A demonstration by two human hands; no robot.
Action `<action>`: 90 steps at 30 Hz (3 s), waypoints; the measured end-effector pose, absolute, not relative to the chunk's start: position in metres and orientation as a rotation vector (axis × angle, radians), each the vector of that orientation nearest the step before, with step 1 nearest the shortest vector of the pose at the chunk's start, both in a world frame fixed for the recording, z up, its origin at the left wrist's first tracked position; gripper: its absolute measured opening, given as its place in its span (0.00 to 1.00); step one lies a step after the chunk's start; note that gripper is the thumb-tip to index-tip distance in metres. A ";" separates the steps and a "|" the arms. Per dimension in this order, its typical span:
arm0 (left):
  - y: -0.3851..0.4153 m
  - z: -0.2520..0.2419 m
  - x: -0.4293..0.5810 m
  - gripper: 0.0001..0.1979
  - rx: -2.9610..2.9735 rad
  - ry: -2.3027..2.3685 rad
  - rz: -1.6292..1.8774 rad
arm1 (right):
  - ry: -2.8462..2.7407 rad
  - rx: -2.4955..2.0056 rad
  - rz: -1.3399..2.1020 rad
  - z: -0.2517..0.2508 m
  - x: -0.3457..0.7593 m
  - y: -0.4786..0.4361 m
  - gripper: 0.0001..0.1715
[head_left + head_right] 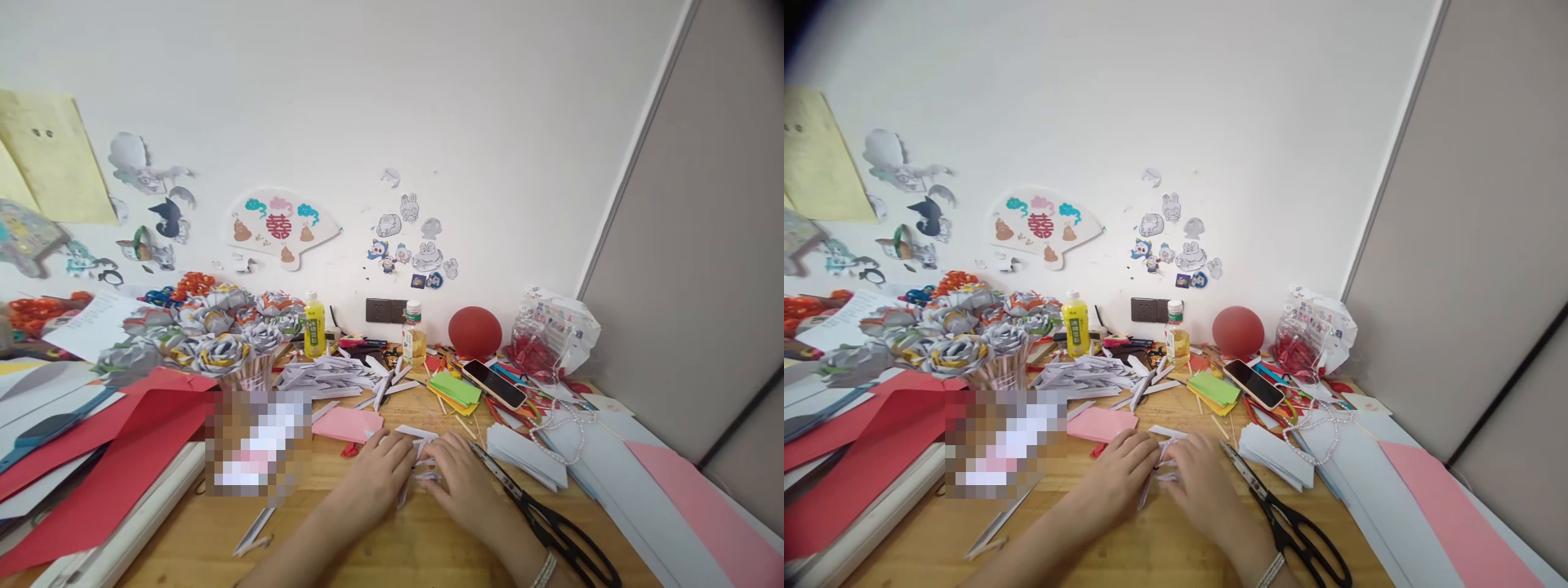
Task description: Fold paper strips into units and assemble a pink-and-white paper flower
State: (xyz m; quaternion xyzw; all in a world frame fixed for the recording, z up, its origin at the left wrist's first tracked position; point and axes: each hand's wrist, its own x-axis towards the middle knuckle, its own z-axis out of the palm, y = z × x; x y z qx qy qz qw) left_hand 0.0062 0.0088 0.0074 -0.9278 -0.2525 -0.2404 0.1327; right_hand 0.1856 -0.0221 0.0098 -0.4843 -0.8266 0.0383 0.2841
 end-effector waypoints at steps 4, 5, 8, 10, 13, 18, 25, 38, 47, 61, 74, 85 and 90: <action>0.011 0.007 0.003 0.06 -2.667 -0.700 -0.645 | -2.242 -1.304 0.024 0.010 0.187 -0.022 0.16; 0.011 0.006 0.003 0.06 -2.665 -0.706 -0.644 | -2.261 -1.302 0.000 0.011 0.187 -0.021 0.16; 0.011 0.006 0.003 0.04 -2.664 -0.709 -0.642 | -2.338 -1.258 -0.091 0.013 0.188 -0.021 0.15; 0.011 0.007 0.003 0.05 -2.664 -0.691 -0.632 | -2.370 -1.221 -0.148 0.014 0.188 -0.022 0.11; 0.012 0.009 0.002 0.06 -2.672 -0.658 -0.644 | -2.410 -1.185 -0.199 0.016 0.188 -0.022 0.05; 0.011 0.010 0.003 0.09 -2.686 -0.716 -0.703 | -2.438 -1.174 -0.231 0.015 0.187 -0.021 0.04; 0.005 0.015 0.005 0.05 -2.822 -0.889 -0.718 | -2.411 -1.219 -0.198 0.009 0.186 -0.021 0.04; 0.005 0.021 0.002 0.13 -3.007 -0.789 -1.058 | -2.373 -1.055 -0.025 0.027 0.187 -0.025 0.06; -0.002 0.034 0.003 0.09 -2.883 -0.964 -1.280 | -2.179 -1.062 -0.308 0.019 0.181 -0.027 0.11; 0.012 0.021 0.011 0.13 -3.260 -1.873 -1.831 | -2.223 -1.126 -0.132 0.025 0.196 -0.022 0.18; 0.000 0.017 0.005 0.10 -2.458 -0.807 -1.247 | -1.649 -1.117 0.495 0.017 0.161 -0.031 0.12; 0.002 0.026 0.000 0.15 -2.411 -1.052 -1.303 | -1.574 -1.182 0.685 0.013 0.187 -0.013 0.11; 0.009 0.033 -0.003 0.11 -2.468 -1.089 -1.293 | -1.762 -1.146 0.629 0.024 0.188 -0.021 0.10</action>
